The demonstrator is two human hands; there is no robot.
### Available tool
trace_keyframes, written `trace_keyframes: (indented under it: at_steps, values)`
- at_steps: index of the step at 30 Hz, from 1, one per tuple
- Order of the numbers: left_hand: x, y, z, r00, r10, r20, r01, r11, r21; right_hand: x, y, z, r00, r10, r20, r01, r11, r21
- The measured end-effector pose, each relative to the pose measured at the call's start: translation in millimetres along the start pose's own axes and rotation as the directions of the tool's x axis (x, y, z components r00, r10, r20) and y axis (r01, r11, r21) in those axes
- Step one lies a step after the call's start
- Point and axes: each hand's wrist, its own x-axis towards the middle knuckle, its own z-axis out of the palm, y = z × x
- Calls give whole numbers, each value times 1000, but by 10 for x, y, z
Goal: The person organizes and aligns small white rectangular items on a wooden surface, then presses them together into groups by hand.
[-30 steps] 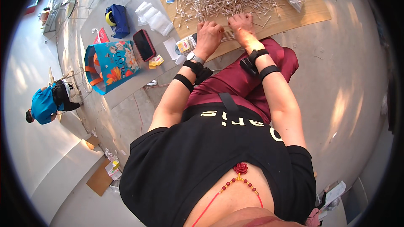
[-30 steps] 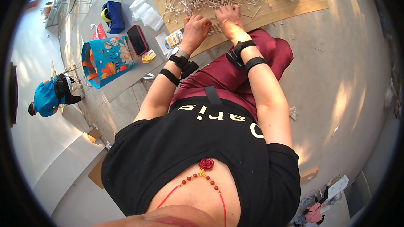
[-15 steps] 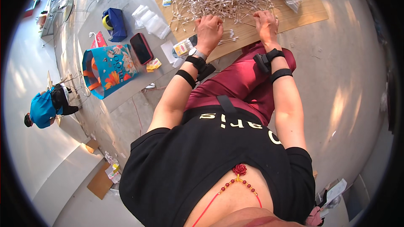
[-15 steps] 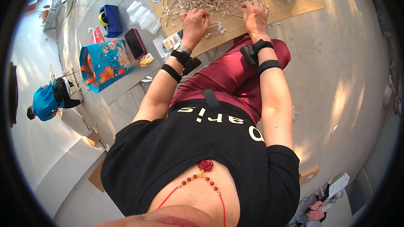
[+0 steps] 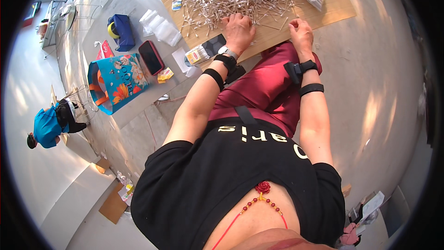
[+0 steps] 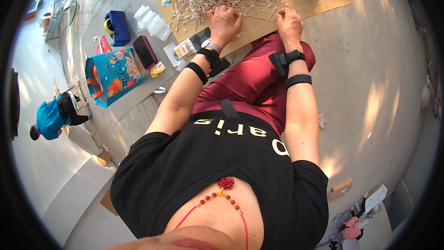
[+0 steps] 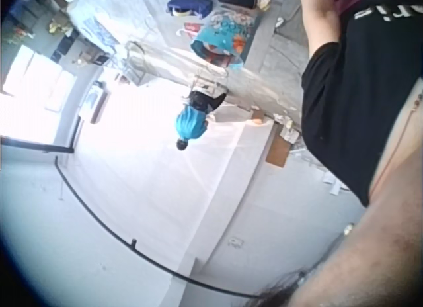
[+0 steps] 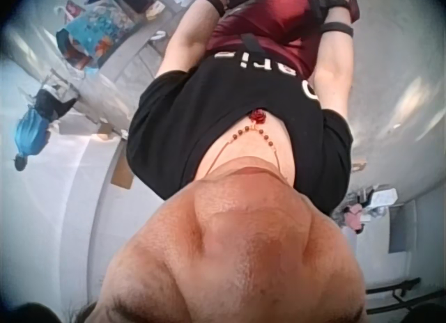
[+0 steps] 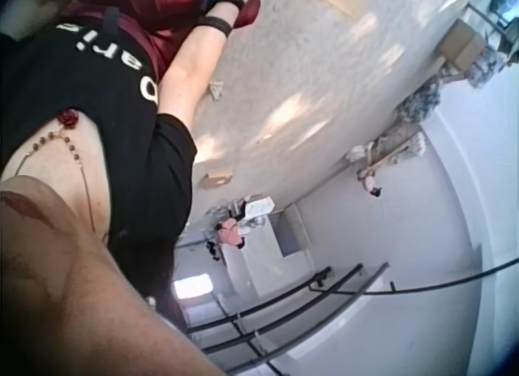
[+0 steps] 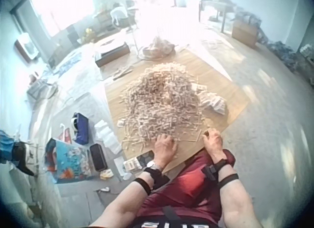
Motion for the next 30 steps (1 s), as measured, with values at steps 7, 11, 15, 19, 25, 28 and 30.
trace_keyframes:
  at_steps: [7,11,15,19,25,28,30]
  values:
    - [-50,-72,-65,997,50,-58,-53,998,-47,20,-295,190,988,-139,-69,140,990,13]
    - [-169,-225,-300,997,68,-32,-70,996,-52,65,-499,265,957,-282,-71,285,958,37]
    - [-296,-414,-405,999,43,-5,-43,999,-17,56,-736,390,972,-223,68,226,973,-43]
    - [-368,-507,-416,1000,2,-14,-2,1000,0,47,-954,497,981,-102,167,130,978,-165]
    - [-368,-479,-408,1000,8,-27,-9,1000,-11,112,-882,648,986,10,169,15,988,-151]
    - [-371,-484,-407,1000,4,-27,-5,1000,-22,138,-793,592,988,36,153,-31,999,-36]
    - [-383,-499,-407,1000,-1,-23,0,1000,-24,140,-775,497,988,58,143,-67,996,58]
